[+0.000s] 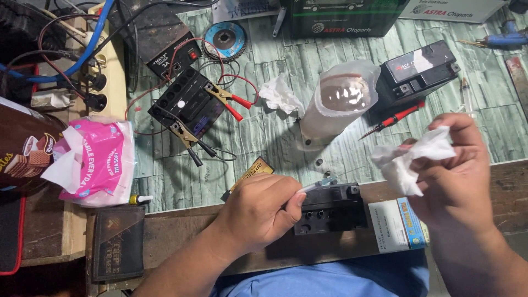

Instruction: Filling the individual cells of a lead-acid battery with liquid using a syringe and then replacing the caps.

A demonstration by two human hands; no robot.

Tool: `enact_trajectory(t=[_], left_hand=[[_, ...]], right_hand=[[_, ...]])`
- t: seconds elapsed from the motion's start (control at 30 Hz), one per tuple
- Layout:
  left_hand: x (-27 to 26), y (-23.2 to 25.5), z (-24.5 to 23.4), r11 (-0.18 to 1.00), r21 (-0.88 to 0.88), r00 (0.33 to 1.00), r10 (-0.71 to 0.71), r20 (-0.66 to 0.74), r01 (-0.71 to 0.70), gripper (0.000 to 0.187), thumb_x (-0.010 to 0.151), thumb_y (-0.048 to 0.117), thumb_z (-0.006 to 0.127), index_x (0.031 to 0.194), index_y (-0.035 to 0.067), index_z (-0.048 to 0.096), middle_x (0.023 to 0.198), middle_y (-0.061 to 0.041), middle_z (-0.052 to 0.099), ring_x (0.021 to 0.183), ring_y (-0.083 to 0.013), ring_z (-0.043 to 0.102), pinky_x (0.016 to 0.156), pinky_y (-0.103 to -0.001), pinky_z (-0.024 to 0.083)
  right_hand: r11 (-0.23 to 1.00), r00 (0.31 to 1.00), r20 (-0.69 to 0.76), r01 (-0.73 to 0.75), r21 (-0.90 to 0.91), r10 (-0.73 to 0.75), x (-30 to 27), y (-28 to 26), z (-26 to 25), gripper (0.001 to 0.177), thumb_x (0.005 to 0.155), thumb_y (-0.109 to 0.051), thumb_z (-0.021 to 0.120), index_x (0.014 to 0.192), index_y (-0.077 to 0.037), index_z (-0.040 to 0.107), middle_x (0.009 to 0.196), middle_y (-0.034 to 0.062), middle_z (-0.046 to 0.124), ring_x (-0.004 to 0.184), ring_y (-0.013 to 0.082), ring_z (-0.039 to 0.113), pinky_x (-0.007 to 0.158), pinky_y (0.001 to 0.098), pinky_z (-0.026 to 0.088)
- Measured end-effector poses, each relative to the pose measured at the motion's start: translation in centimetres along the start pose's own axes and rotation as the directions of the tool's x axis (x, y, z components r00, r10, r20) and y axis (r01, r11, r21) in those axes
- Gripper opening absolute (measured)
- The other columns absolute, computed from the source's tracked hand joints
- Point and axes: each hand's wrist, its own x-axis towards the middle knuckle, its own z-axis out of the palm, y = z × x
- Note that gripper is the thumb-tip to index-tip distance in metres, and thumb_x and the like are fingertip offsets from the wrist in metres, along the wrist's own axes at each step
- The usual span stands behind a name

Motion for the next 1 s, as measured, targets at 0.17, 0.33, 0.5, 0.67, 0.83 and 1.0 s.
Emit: enact_trajectory(t=[0.17, 0.33, 0.5, 0.67, 0.83, 1.0], left_hand=[[-0.2, -0.5, 0.1, 0.999, -0.008, 0.999, -0.046, -0.011, 0.046, 0.029, 0.106, 0.018, 0.043, 0.081, 0.005, 0.05, 0.067, -0.006, 0.044, 0.054, -0.0256, 0.045, 0.054, -0.038, 0.038], [-0.2, -0.6, 0.4, 0.995, -0.049, 0.996, -0.093, -0.012, 0.092, 0.03, 0.106, 0.021, 0.043, 0.082, 0.006, 0.054, 0.062, -0.003, 0.041, 0.051, -0.0215, 0.041, 0.051, -0.035, 0.036], [-0.3, -1.0, 0.8, 0.992, -0.068, 0.994, -0.11, -0.023, 0.108, 0.033, 0.107, 0.024, 0.042, 0.08, 0.006, 0.051, 0.062, -0.003, 0.04, 0.051, -0.0198, 0.042, 0.049, -0.034, 0.034], [-0.2, -1.2, 0.6, 0.99, -0.09, 0.993, -0.113, -0.022, 0.111, 0.033, 0.107, 0.024, 0.041, 0.082, 0.007, 0.056, 0.063, -0.001, 0.053, 0.052, -0.0183, 0.051, 0.05, -0.031, 0.04], [-0.2, -1.4, 0.6, 0.99, -0.082, 0.993, -0.116, -0.03, 0.114, 0.034, 0.107, 0.025, 0.041, 0.082, 0.008, 0.056, 0.062, 0.0, 0.057, 0.051, -0.0183, 0.051, 0.049, -0.031, 0.04], [0.0, -1.5, 0.4, 0.989, -0.104, 0.994, -0.108, -0.027, 0.105, 0.032, 0.107, 0.022, 0.042, 0.084, 0.006, 0.058, 0.063, 0.0, 0.058, 0.052, -0.0168, 0.052, 0.05, -0.03, 0.042]], right_hand=[[0.787, 0.967, 0.144, 0.254, -0.562, -0.21, 1.2, -1.3, -2.4, 0.039, 0.088, 0.011, 0.074, 0.12, 0.004, 0.051, 0.113, 0.0232, 0.069, 0.108, 0.0319, 0.075, 0.095, 0.0369, 0.067], [0.386, 0.829, 0.498, 0.384, -0.839, 0.255, 2.9, -3.6, -1.1, 0.041, 0.082, -0.006, 0.07, 0.122, -0.015, 0.071, 0.146, 0.004, 0.063, 0.09, 0.0124, 0.078, 0.087, 0.0295, 0.063], [0.34, 0.812, 0.582, 0.539, -0.77, 0.031, 5.8, -4.8, -2.2, 0.042, 0.082, 0.011, 0.069, 0.122, -0.001, 0.069, 0.138, 0.0189, 0.065, 0.107, 0.0247, 0.072, 0.092, 0.0319, 0.062], [-0.049, 0.652, 0.746, 0.748, -0.662, -0.136, 11.9, -5.0, -5.3, 0.054, 0.09, -0.007, 0.086, 0.139, 0.001, 0.066, 0.149, 0.0278, 0.061, 0.136, 0.046, 0.058, 0.117, 0.0562, 0.044], [-0.124, 0.599, 0.801, 0.796, -0.593, 0.015, 15.3, -3.9, -4.1, 0.104, 0.062, -0.053, 0.085, 0.149, -0.003, 0.057, 0.151, 0.0271, 0.055, 0.151, 0.0491, 0.041, 0.121, 0.0631, 0.039], [-0.39, 0.685, 0.717, 0.7, -0.598, 0.13, 16.8, -0.8, -4.4, 0.104, 0.064, -0.085, 0.065, 0.145, -0.02, 0.062, 0.124, 0.0068, 0.067, 0.118, 0.0326, 0.063, 0.103, 0.0459, 0.044]])
